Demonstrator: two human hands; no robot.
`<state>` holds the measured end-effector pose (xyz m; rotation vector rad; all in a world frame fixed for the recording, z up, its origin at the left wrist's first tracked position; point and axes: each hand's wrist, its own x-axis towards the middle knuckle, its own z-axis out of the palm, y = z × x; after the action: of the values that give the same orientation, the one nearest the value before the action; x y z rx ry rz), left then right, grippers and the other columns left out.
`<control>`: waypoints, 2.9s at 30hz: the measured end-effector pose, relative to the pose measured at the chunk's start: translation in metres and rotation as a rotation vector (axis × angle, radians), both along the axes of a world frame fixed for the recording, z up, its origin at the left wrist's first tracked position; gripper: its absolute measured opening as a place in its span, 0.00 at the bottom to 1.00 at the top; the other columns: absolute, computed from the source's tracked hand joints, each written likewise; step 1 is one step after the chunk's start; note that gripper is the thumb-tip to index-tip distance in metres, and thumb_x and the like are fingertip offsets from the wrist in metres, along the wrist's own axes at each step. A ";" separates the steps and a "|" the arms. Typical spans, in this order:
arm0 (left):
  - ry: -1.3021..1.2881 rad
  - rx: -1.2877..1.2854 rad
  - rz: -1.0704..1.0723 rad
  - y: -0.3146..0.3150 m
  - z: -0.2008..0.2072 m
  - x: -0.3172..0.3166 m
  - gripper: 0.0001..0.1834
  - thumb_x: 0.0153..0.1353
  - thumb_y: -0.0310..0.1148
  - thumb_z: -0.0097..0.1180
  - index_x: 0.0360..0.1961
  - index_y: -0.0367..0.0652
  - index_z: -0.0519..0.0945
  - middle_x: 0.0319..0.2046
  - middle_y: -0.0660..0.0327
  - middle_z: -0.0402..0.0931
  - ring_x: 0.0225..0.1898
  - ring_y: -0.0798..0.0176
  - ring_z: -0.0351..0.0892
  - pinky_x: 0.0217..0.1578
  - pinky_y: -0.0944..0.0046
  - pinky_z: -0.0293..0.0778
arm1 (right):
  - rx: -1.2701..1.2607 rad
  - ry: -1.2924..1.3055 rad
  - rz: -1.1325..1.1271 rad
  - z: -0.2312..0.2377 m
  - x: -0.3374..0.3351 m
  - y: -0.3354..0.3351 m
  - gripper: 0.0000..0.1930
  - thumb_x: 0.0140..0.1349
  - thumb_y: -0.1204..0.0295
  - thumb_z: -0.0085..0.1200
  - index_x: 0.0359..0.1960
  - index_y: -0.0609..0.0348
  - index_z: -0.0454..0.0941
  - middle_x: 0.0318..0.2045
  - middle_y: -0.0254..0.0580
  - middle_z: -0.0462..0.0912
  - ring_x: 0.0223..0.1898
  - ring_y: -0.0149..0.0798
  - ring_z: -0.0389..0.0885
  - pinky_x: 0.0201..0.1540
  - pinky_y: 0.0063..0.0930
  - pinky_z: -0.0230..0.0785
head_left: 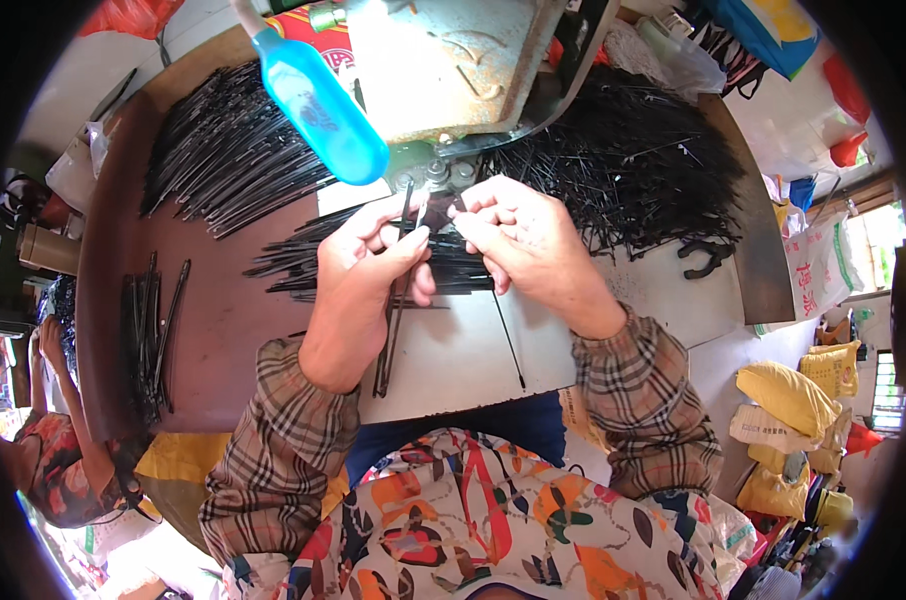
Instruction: The person assembles black rods and plastic connectors using an assembly press.
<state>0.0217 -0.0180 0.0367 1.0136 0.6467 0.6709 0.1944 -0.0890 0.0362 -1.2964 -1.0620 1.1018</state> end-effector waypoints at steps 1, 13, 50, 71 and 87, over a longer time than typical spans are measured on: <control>0.006 -0.005 0.001 0.002 0.000 0.002 0.19 0.61 0.25 0.55 0.53 0.31 0.72 0.27 0.62 0.75 0.23 0.71 0.75 0.24 0.74 0.71 | -0.010 -0.001 -0.032 -0.001 -0.003 0.005 0.08 0.64 0.72 0.56 0.40 0.64 0.78 0.22 0.32 0.76 0.16 0.19 0.68 0.15 0.14 0.61; -0.061 0.018 0.066 0.017 -0.016 0.013 0.19 0.58 0.21 0.57 0.52 0.30 0.73 0.23 0.61 0.75 0.20 0.69 0.76 0.20 0.73 0.72 | 0.072 0.061 -0.161 -0.018 -0.020 0.027 0.09 0.67 0.71 0.53 0.40 0.65 0.77 0.22 0.33 0.77 0.15 0.19 0.69 0.14 0.15 0.62; -0.124 0.053 0.182 0.019 -0.018 0.037 0.08 0.55 0.20 0.58 0.37 0.29 0.79 0.18 0.61 0.77 0.13 0.72 0.73 0.12 0.75 0.65 | 0.123 0.169 -0.152 -0.032 -0.011 0.041 0.09 0.67 0.71 0.52 0.34 0.67 0.76 0.22 0.33 0.76 0.17 0.21 0.70 0.17 0.15 0.64; -0.144 -0.008 0.054 0.021 -0.016 0.026 0.10 0.57 0.20 0.53 0.41 0.29 0.77 0.23 0.61 0.77 0.17 0.72 0.73 0.17 0.74 0.68 | 0.103 0.379 -0.189 -0.029 -0.016 0.046 0.08 0.64 0.72 0.53 0.28 0.64 0.75 0.16 0.30 0.71 0.12 0.19 0.61 0.12 0.14 0.56; 0.135 -0.105 -0.042 -0.023 -0.006 -0.028 0.13 0.64 0.29 0.54 0.47 0.34 0.75 0.26 0.63 0.74 0.16 0.73 0.71 0.15 0.75 0.64 | 0.111 0.422 -0.176 -0.031 -0.016 0.045 0.09 0.65 0.72 0.53 0.29 0.66 0.74 0.20 0.36 0.73 0.13 0.23 0.67 0.15 0.17 0.62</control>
<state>-0.0066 -0.0410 0.0306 0.9783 0.7689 0.5296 0.1783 -0.0439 0.0051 -0.9908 -0.6711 1.1028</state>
